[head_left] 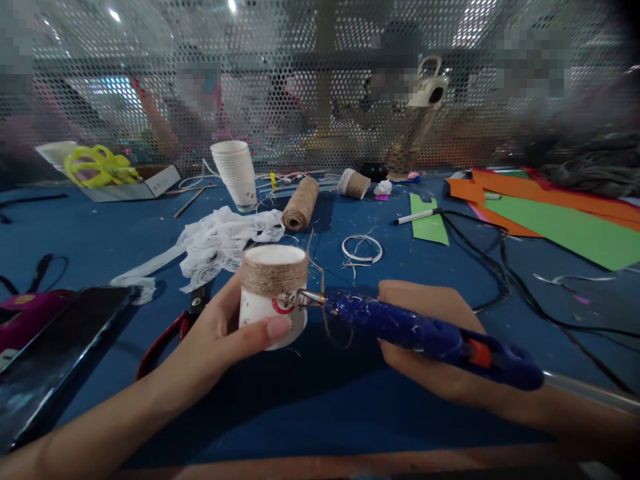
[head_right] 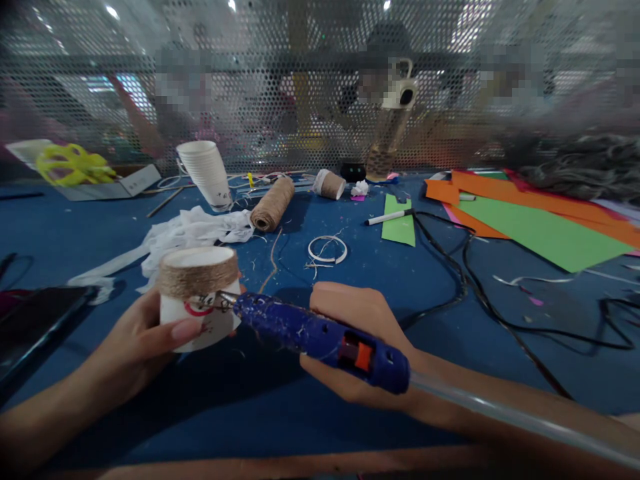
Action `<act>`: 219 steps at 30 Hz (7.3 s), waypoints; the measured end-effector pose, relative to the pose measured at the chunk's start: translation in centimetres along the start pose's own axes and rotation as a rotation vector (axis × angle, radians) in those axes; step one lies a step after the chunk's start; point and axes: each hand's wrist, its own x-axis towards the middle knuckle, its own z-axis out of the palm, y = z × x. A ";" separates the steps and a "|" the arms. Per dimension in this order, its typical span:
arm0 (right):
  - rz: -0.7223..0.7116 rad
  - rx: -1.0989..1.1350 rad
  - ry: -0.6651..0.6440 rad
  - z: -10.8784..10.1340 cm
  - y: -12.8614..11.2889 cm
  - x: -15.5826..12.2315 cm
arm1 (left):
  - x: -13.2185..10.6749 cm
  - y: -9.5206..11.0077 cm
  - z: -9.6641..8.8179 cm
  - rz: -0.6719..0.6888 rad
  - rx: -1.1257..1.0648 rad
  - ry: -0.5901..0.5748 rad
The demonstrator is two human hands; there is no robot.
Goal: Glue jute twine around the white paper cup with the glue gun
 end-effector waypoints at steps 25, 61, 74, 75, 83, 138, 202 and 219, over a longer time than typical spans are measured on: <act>0.028 0.044 -0.008 0.2 0.2 -0.2 | 0.1 0.5 0.7 -0.031 -0.092 0.054; 0.033 -0.023 0.003 -0.1 -0.4 0.0 | 0.1 0.7 0.6 -0.036 -0.086 0.042; 0.033 0.015 0.000 0.1 -0.2 -0.2 | -0.1 0.7 0.6 -0.044 -0.096 0.073; 0.034 0.023 -0.004 0.1 -0.2 -0.2 | 0.0 0.7 0.6 -0.044 -0.092 0.077; -0.003 0.054 0.009 0.1 -0.4 0.2 | -0.1 0.7 0.4 -0.051 -0.083 0.026; 0.010 0.041 0.023 -0.1 -0.1 0.1 | -0.4 1.0 0.7 -0.053 -0.202 0.037; 0.090 0.507 0.338 1.9 -0.2 0.2 | 0.3 0.7 1.7 -0.148 -0.014 0.001; 0.184 0.718 0.200 2.9 0.5 1.4 | -0.5 1.3 2.6 -0.233 -0.191 -0.031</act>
